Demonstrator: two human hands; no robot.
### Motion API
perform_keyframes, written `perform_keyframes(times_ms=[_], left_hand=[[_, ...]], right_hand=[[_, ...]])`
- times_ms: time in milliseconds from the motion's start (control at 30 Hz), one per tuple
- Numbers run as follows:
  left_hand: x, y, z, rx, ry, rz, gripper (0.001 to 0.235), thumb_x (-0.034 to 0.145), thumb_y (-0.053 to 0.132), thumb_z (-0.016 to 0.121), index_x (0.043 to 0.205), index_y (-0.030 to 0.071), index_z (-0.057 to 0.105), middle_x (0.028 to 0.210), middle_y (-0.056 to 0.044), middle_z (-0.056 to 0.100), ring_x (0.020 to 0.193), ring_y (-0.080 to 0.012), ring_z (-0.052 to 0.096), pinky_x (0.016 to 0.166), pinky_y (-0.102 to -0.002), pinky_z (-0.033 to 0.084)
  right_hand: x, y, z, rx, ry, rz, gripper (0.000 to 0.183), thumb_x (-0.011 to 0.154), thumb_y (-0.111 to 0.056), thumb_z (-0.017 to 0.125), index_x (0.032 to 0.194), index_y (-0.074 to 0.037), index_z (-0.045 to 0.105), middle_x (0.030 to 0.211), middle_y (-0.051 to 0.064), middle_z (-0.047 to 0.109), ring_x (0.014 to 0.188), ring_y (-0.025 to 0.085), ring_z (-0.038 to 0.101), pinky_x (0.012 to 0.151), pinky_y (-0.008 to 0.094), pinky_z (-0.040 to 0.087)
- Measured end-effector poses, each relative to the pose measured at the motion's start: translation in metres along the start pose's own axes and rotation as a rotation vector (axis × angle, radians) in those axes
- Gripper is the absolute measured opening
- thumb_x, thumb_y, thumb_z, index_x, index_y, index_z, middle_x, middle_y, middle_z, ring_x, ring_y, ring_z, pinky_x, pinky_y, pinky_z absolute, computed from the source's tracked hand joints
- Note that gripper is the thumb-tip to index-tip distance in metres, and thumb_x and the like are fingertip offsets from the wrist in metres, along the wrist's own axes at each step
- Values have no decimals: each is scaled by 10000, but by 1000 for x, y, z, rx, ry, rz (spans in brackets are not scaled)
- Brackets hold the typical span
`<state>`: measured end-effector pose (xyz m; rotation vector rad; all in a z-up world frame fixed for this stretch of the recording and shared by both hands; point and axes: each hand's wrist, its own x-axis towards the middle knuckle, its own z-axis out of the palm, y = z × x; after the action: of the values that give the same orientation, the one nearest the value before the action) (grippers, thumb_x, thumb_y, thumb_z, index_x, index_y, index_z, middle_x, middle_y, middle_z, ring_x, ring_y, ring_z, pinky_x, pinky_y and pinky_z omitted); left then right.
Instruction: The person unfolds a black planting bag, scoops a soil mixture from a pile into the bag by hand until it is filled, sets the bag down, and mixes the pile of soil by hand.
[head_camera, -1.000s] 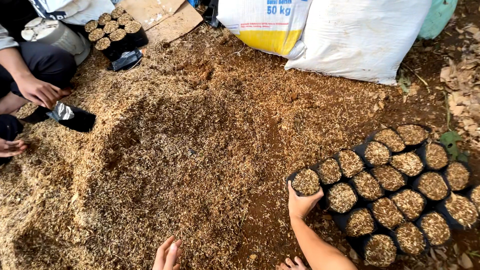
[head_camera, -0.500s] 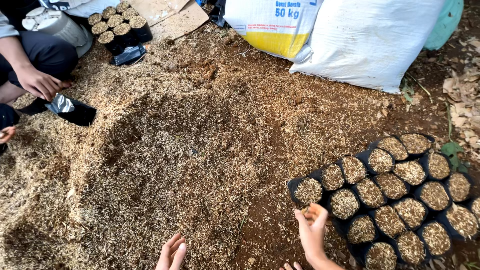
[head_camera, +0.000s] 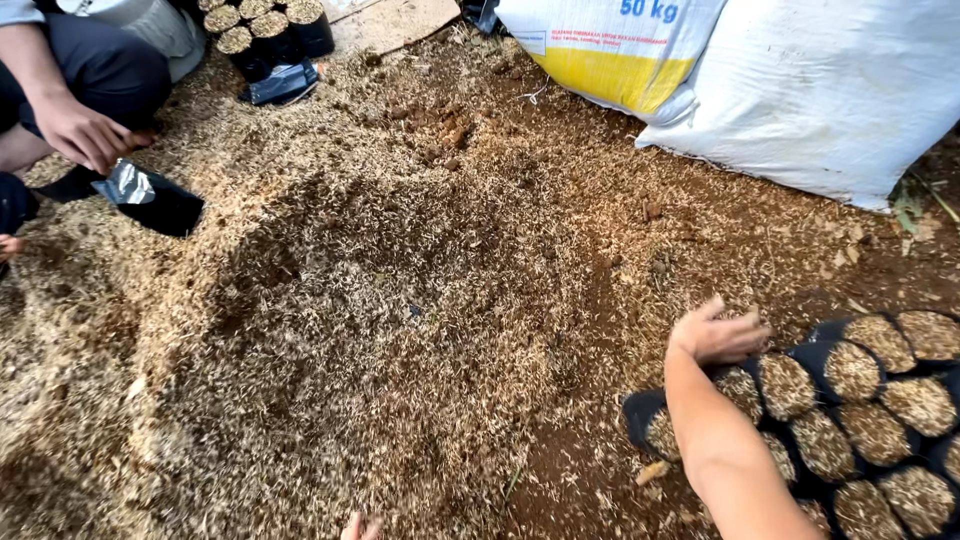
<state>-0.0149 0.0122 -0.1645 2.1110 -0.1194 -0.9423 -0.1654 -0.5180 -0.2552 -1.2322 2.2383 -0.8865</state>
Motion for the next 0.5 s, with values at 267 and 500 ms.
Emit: perform_keyframes(times_ms=[267, 500], left_hand=[[36, 5, 16, 173, -107, 19, 798, 875, 572, 611, 1528, 185, 366, 1562, -230, 411, 1419, -437, 428, 1139, -674, 358], [43, -22, 32, 341, -225, 51, 771, 895, 591, 578, 1534, 221, 354, 1576, -224, 382, 1431, -449, 396, 1132, -699, 329]], right_hand=[[19, 24, 36, -207, 65, 102, 654, 1068, -489, 345, 1565, -71, 269, 1645, 227, 104, 1526, 417, 111, 1240, 550, 92], [-138, -52, 55, 174, -260, -279, 215, 1028, -168, 470, 1131, -27, 596, 1127, 172, 627, 1002, 249, 599, 883, 430, 533]])
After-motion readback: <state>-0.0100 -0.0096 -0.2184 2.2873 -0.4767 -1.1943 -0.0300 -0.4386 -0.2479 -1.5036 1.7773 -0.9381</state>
